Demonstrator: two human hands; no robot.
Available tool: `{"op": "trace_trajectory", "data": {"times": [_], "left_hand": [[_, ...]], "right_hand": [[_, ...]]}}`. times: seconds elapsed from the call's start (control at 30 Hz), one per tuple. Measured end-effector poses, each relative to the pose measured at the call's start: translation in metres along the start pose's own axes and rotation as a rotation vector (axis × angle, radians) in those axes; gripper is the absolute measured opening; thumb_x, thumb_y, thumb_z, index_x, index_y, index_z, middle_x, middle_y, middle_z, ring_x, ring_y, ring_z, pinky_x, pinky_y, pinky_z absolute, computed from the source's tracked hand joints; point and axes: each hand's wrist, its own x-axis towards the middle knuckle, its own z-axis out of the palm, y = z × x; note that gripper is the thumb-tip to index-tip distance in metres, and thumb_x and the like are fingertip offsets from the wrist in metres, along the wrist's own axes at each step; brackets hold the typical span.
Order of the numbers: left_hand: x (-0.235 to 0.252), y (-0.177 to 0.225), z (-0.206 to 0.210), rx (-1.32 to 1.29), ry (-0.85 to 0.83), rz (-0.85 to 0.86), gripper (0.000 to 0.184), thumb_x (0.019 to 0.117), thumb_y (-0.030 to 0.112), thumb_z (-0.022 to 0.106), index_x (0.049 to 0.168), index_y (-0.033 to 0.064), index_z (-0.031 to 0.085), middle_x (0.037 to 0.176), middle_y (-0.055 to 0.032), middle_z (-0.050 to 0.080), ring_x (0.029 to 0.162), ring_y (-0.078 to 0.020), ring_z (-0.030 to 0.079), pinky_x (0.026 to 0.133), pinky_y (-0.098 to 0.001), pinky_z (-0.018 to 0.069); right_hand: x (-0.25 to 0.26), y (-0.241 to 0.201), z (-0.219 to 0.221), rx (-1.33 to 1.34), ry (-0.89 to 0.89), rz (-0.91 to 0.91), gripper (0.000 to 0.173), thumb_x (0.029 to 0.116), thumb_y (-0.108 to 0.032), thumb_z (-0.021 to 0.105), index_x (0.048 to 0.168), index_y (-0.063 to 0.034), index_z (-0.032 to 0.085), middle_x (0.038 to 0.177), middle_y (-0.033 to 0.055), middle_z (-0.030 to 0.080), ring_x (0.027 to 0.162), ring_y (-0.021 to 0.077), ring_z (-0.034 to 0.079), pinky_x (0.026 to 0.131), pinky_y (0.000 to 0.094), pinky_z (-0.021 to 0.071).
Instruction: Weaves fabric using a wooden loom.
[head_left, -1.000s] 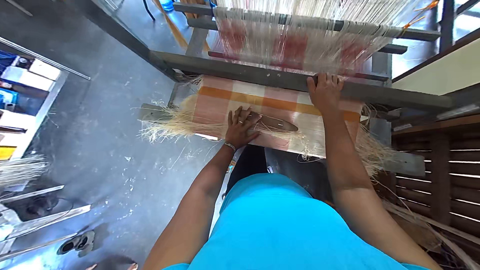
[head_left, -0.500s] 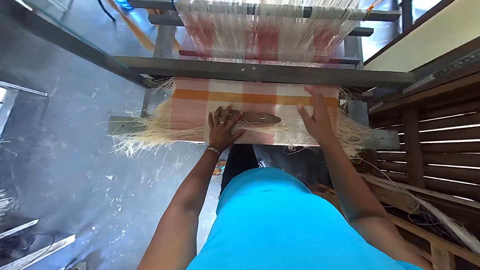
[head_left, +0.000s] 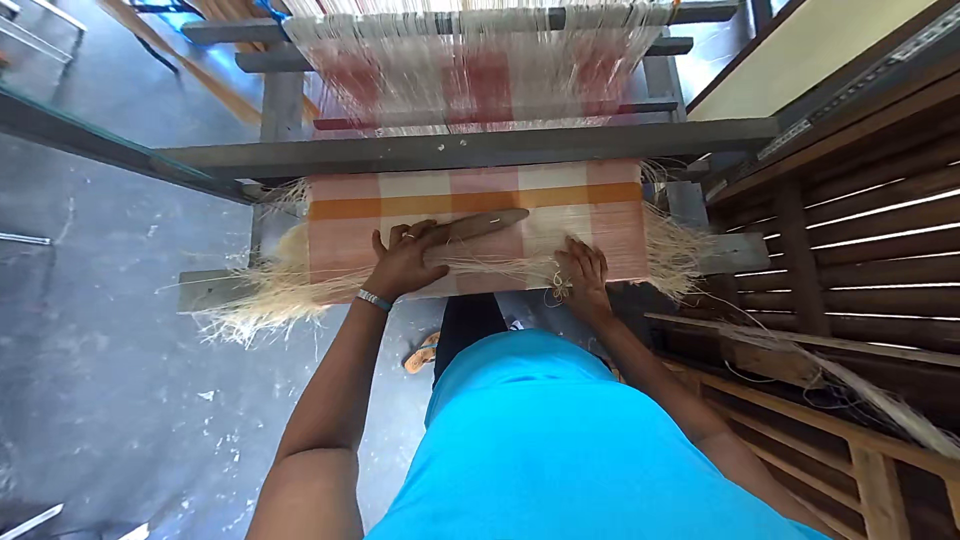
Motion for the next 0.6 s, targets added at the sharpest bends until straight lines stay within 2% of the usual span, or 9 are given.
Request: {"op": "trace_trajectory", "data": {"times": [0.03,0.1,0.23,0.37,0.5,0.53,0.6], "left_hand": [[0.007,0.001,-0.005,-0.013,0.008,-0.003,0.071,0.0828,0.051,0.072,0.15,0.0387,0.052,0.157,0.0041,0.046,0.145,-0.0403,0.036,0.105,-0.0871,0.0088],[0.022,0.006,-0.012,-0.031,0.044,-0.008,0.067,0.0837,0.041,0.071,0.148,0.032,0.056,0.154,0.0015,0.05,0.145,-0.0421,0.036,0.104,-0.0872,0.0091],[0.058,0.019,-0.015,-0.021,0.093,0.01,0.071,0.0842,0.03,0.069,0.152,0.0346,0.05,0.157,0.0049,0.046,0.147,-0.0401,0.034,0.104,-0.0877,0.0081],[0.08,0.032,-0.007,0.036,0.148,-0.006,0.068,0.088,0.015,0.062,0.152,0.0352,0.05,0.163,0.0101,0.038,0.149,-0.0381,0.031,0.105,-0.0865,0.0087],[0.075,0.043,0.007,0.009,0.269,-0.026,0.063,0.0927,0.013,0.055,0.152,0.0332,0.049,0.166,0.003,0.034,0.153,-0.0418,0.023,0.107,-0.0861,0.0054],[0.07,0.049,0.011,-0.001,0.339,-0.016,0.059,0.0941,0.015,0.053,0.15,0.0322,0.051,0.165,0.0001,0.036,0.153,-0.0419,0.024,0.108,-0.0847,0.0056],[0.057,0.065,0.018,-0.053,0.492,0.066,0.041,0.1013,0.023,0.049,0.14,0.0235,0.061,0.156,-0.0073,0.049,0.148,-0.0412,0.034,0.113,-0.0786,0.0135]], "right_hand": [[0.001,0.0,-0.001,0.015,-0.002,0.0,0.059,0.0838,-0.012,0.076,0.14,-0.0113,0.059,0.162,0.0115,0.04,0.153,0.035,0.031,0.123,0.0639,0.0194],[0.002,-0.001,-0.001,0.026,0.011,-0.002,0.051,0.0803,-0.005,0.075,0.13,-0.0081,0.063,0.161,0.013,0.042,0.151,0.0372,0.033,0.122,0.0641,0.0208],[0.002,-0.004,0.003,0.015,0.034,0.022,0.04,0.082,-0.003,0.072,0.121,-0.0042,0.065,0.161,0.0135,0.042,0.152,0.0377,0.032,0.123,0.063,0.0195],[0.008,-0.012,-0.011,0.028,-0.07,0.087,0.027,0.0898,-0.009,0.069,0.116,-0.002,0.069,0.161,0.0138,0.041,0.153,0.0377,0.029,0.124,0.0617,0.0186],[0.02,-0.015,-0.033,0.127,-0.137,0.125,0.02,0.0939,-0.014,0.071,0.11,-0.0022,0.07,0.156,0.0152,0.047,0.147,0.0404,0.038,0.119,0.0636,0.0285],[0.025,-0.015,-0.039,0.159,-0.157,0.133,0.02,0.0934,-0.014,0.071,0.109,-0.0017,0.069,0.154,0.0163,0.048,0.144,0.0412,0.04,0.117,0.0639,0.0318],[0.035,-0.012,-0.047,0.205,-0.175,0.124,0.02,0.0947,-0.017,0.07,0.107,-0.0016,0.07,0.147,0.0178,0.054,0.139,0.0414,0.046,0.113,0.0627,0.0376]]}}
